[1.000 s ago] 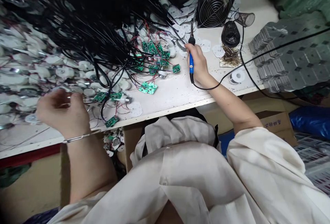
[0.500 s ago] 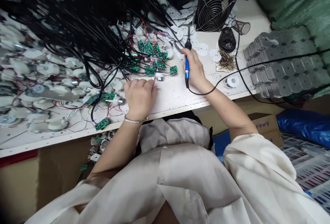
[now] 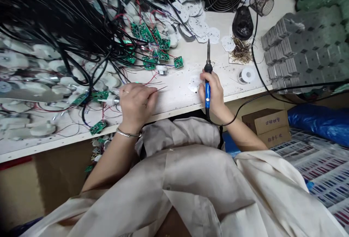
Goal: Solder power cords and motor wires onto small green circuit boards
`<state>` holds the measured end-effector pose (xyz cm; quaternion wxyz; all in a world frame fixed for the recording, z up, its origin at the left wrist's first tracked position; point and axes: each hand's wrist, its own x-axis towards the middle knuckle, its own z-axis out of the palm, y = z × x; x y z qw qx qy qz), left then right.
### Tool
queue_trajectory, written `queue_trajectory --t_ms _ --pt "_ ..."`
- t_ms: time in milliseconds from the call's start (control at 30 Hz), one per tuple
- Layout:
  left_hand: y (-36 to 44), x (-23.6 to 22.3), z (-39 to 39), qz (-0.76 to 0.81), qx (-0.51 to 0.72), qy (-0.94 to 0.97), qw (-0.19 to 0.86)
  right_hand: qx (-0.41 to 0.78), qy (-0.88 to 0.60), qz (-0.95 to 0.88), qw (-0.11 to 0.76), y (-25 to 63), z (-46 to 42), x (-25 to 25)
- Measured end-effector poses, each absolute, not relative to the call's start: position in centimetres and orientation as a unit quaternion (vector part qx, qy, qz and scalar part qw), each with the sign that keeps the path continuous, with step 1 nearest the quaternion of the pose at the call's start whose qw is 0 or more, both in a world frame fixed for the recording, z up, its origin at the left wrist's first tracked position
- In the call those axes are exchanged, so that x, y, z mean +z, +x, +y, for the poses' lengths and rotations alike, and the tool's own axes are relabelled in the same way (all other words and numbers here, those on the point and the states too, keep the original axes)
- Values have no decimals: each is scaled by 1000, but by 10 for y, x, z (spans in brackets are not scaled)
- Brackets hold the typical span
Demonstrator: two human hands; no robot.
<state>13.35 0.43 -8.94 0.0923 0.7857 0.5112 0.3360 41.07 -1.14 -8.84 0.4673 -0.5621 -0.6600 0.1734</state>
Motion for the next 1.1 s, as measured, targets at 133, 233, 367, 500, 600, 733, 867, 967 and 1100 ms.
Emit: queue_trajectory --t_ms 133,233,367,500,600,733,867,967,1100 --pt "135 -83 3 516 335 783 96 180 -576 -678 419 400 -13 -91" --pt "137 -77 -2 508 328 790 98 195 -546 -720 381 391 -20 -92" --pt "136 -77 -4 505 297 801 120 251 -493 -747 370 377 -30 -83" --pt "133 -78 -1 507 286 802 136 258 -497 -668 489 372 -35 -79" --pt "134 -73 -1 494 293 805 145 250 -509 -615 548 371 -40 -85" --pt "140 -65 -5 459 279 821 191 249 -514 -646 507 368 -46 -93" --pt "147 -74 -9 430 281 840 176 173 -509 -714 448 365 -47 -94" --pt "151 -87 -11 442 294 839 117 119 -512 -738 422 365 -46 -94" --pt "152 -93 -12 482 299 815 115 97 -498 -758 411 366 -46 -97"
